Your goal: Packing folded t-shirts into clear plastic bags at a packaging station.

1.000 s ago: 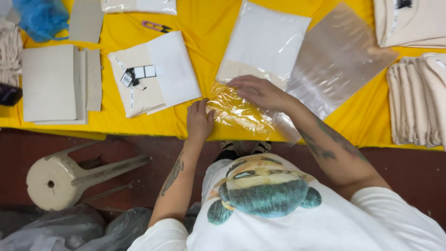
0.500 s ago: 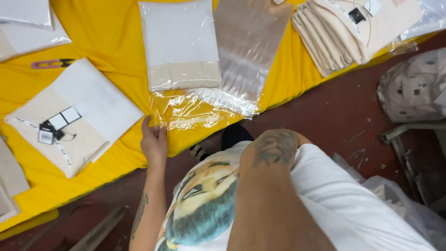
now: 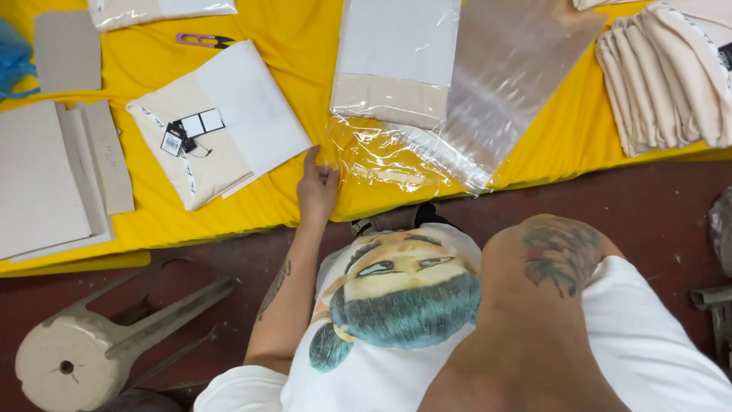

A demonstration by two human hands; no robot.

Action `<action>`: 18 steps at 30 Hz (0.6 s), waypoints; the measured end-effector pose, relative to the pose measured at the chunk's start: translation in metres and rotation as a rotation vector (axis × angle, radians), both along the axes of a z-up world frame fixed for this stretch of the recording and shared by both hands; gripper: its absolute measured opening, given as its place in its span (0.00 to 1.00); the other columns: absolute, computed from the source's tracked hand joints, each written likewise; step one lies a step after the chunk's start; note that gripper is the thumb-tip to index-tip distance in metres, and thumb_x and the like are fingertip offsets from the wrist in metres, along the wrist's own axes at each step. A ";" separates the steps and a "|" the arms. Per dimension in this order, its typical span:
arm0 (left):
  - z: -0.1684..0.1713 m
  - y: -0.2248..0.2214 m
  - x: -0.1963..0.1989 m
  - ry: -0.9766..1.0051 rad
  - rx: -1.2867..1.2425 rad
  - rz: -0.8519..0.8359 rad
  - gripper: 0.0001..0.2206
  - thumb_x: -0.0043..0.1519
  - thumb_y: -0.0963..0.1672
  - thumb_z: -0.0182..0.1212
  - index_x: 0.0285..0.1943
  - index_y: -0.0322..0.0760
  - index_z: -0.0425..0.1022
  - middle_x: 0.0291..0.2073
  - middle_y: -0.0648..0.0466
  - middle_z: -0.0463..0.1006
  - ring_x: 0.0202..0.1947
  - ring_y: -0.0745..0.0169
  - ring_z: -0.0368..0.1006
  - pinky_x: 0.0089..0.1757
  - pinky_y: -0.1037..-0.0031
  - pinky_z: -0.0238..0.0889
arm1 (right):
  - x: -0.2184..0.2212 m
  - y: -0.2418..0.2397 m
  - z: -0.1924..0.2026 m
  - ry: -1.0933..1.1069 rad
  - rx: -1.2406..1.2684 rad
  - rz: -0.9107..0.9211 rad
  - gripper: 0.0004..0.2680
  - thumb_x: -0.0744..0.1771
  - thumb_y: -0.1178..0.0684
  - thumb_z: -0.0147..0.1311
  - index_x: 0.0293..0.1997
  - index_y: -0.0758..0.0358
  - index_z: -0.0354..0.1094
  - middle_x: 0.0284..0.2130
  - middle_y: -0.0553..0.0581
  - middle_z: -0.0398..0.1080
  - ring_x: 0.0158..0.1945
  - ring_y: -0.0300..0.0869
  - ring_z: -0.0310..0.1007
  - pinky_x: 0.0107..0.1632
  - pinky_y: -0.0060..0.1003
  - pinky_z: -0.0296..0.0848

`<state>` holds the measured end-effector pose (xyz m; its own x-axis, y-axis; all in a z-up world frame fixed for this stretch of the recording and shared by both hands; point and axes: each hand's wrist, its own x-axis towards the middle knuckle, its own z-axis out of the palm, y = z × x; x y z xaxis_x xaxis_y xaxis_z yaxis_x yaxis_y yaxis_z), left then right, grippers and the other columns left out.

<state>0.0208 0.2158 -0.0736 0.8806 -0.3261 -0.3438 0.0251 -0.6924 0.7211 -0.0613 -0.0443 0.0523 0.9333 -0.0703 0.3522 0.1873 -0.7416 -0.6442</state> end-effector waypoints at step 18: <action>-0.040 -0.019 0.020 -0.833 -0.061 -0.799 0.11 0.65 0.41 0.59 0.57 0.40 0.73 0.43 0.54 0.73 0.46 0.50 0.65 0.42 0.60 0.55 | 0.023 -0.018 -0.130 0.296 -0.449 0.054 0.21 0.75 0.41 0.34 0.80 0.52 0.46 0.77 0.68 0.39 0.80 0.58 0.31 0.74 0.62 0.23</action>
